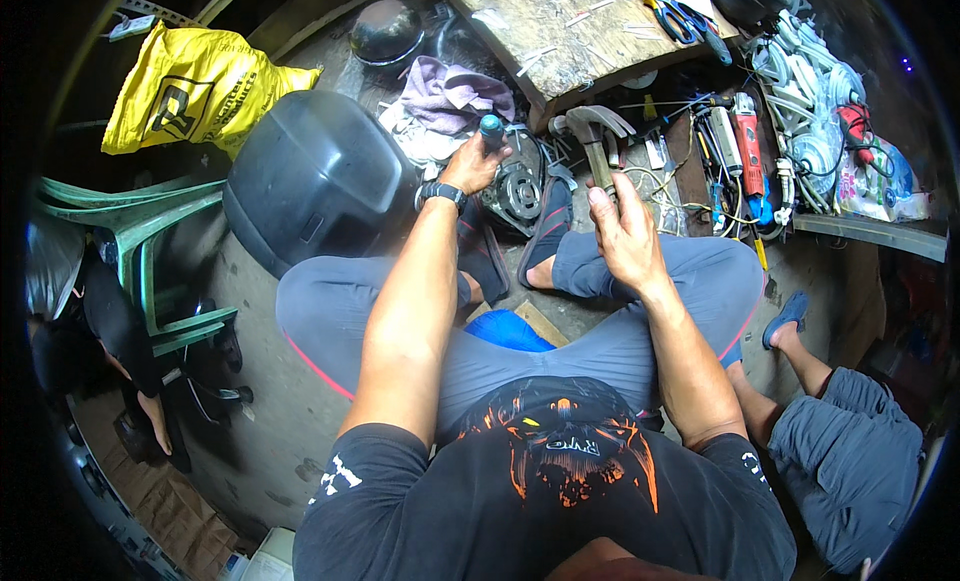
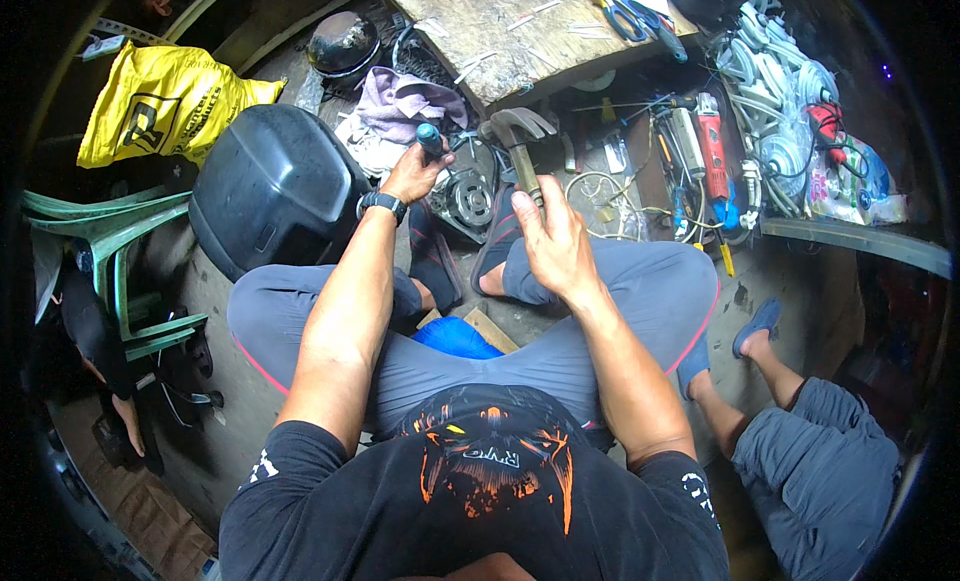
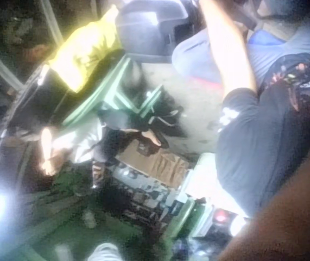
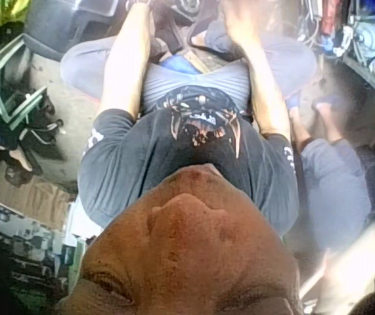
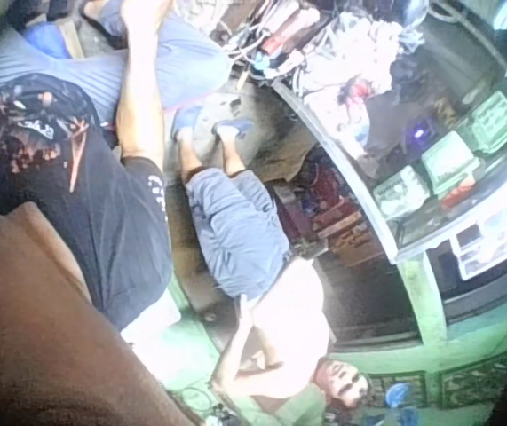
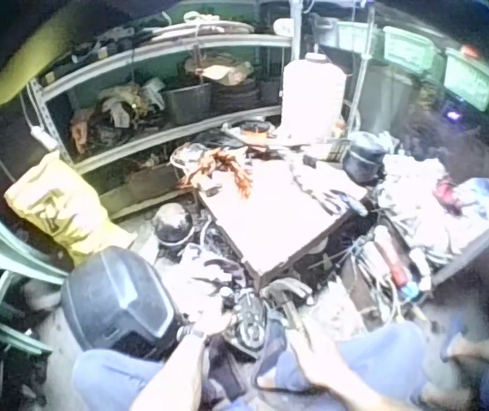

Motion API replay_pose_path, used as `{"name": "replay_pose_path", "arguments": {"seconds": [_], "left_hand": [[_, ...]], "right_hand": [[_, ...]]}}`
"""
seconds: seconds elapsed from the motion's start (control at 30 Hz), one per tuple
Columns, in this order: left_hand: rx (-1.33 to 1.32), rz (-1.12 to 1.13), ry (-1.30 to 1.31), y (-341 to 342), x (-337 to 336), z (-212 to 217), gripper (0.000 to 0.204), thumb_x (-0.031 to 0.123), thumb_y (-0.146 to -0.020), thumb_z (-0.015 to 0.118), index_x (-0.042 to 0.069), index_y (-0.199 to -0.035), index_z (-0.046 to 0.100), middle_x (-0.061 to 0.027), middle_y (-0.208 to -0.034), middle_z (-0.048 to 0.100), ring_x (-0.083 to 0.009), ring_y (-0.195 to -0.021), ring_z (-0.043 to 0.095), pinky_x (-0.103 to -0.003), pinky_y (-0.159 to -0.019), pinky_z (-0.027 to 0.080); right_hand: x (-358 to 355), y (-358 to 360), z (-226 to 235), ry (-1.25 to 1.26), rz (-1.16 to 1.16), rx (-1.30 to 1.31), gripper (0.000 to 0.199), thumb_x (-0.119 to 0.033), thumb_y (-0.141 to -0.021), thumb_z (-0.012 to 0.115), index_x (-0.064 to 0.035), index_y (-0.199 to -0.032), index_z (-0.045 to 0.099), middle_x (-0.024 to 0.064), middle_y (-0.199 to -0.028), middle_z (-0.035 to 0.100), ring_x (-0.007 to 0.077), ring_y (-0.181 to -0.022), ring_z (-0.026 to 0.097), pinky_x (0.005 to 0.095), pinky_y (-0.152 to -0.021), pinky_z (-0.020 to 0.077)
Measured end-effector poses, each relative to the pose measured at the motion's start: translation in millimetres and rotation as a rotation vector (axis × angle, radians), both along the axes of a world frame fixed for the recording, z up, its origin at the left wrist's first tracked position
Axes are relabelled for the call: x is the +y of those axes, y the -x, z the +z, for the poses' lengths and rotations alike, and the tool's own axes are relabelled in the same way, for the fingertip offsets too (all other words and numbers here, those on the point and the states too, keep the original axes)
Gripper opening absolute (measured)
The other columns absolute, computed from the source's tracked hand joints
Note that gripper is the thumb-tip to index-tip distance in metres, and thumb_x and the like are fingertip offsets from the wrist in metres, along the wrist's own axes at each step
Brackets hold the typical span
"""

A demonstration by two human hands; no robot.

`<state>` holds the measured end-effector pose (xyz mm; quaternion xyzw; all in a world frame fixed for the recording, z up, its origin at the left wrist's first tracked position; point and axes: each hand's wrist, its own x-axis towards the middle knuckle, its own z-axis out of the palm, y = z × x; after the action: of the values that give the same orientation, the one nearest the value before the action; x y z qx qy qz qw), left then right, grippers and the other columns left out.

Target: The person disassembles a motor stator by hitting a screwdriver with a hammer to pry off a component while holding the motor between their legs.

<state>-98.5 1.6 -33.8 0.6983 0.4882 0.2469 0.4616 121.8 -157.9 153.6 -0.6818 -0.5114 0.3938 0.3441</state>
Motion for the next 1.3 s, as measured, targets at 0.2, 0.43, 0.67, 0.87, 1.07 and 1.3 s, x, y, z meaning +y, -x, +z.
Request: {"name": "replay_pose_path", "arguments": {"seconds": [0.2,0.43,0.67,0.87,1.07,1.3], "left_hand": [[0.032,-0.168,0.050,-12.2,-0.7,27.3,0.029,0.005,-0.091,0.059,0.004,-0.119,0.054,-0.0151,-0.111,0.068,-0.0266,-0.105,0.066,-0.038,-0.093,0.051],[0.083,-0.263,0.048,-6.8,3.3,35.1,0.037,-0.006,-0.086,0.051,0.003,-0.121,0.053,-0.0153,-0.112,0.068,-0.0245,-0.110,0.066,-0.037,-0.093,0.052],[0.160,-0.194,-0.040,-8.1,-0.7,33.3,0.037,-0.006,-0.088,0.050,0.004,-0.122,0.056,-0.0147,-0.111,0.070,-0.0253,-0.107,0.068,-0.038,-0.091,0.053],[0.079,-0.144,-0.023,-10.9,-10.1,39.7,0.035,-0.008,-0.088,0.050,0.005,-0.119,0.058,-0.0131,-0.108,0.070,-0.0249,-0.106,0.069,-0.036,-0.090,0.054],[0.081,-0.141,-0.034,-6.3,-8.4,23.7,0.034,-0.007,-0.087,0.051,0.006,-0.118,0.059,-0.0130,-0.107,0.070,-0.0248,-0.105,0.069,-0.038,-0.090,0.053],[-0.044,-0.134,-0.034,-1.4,-15.5,15.1,0.021,0.004,-0.091,0.063,0.007,-0.112,0.059,-0.0102,-0.101,0.069,-0.0238,-0.097,0.069,-0.037,-0.088,0.052]], "right_hand": [[15.9,3.2,4.5,0.023,0.080,-0.118,0.037,-0.034,-0.101,0.054,-0.0016,-0.120,0.051,0.0260,-0.083,0.065,0.0446,-0.081,0.066,0.0478,-0.069,0.0482],[38.4,19.6,18.0,-0.091,0.228,-0.179,0.029,-0.029,-0.102,0.052,-0.0022,-0.113,0.051,0.0249,-0.076,0.064,0.0462,-0.077,0.065,0.0510,-0.063,0.0469],[57.1,21.8,-1.7,-0.123,0.350,-0.288,0.023,-0.025,-0.101,0.053,-0.0019,-0.104,0.049,0.0268,-0.071,0.061,0.0485,-0.073,0.063,0.0535,-0.060,0.0443],[54.4,24.9,13.4,-0.167,0.342,-0.282,0.023,-0.024,-0.102,0.052,-0.0013,-0.104,0.048,0.0276,-0.070,0.061,0.0498,-0.072,0.062,0.0538,-0.060,0.0447],[63.1,26.7,14.6,-0.078,0.380,-0.340,0.024,-0.024,-0.102,0.051,-0.0003,-0.103,0.050,0.0289,-0.073,0.062,0.0516,-0.073,0.062,0.0555,-0.059,0.0454],[60.1,39.8,74.7,-0.796,0.205,-0.176,0.019,-0.016,-0.101,0.054,0.0005,-0.110,0.053,0.0194,-0.075,0.064,0.0372,-0.063,0.064,0.0425,-0.057,0.0481]]}}
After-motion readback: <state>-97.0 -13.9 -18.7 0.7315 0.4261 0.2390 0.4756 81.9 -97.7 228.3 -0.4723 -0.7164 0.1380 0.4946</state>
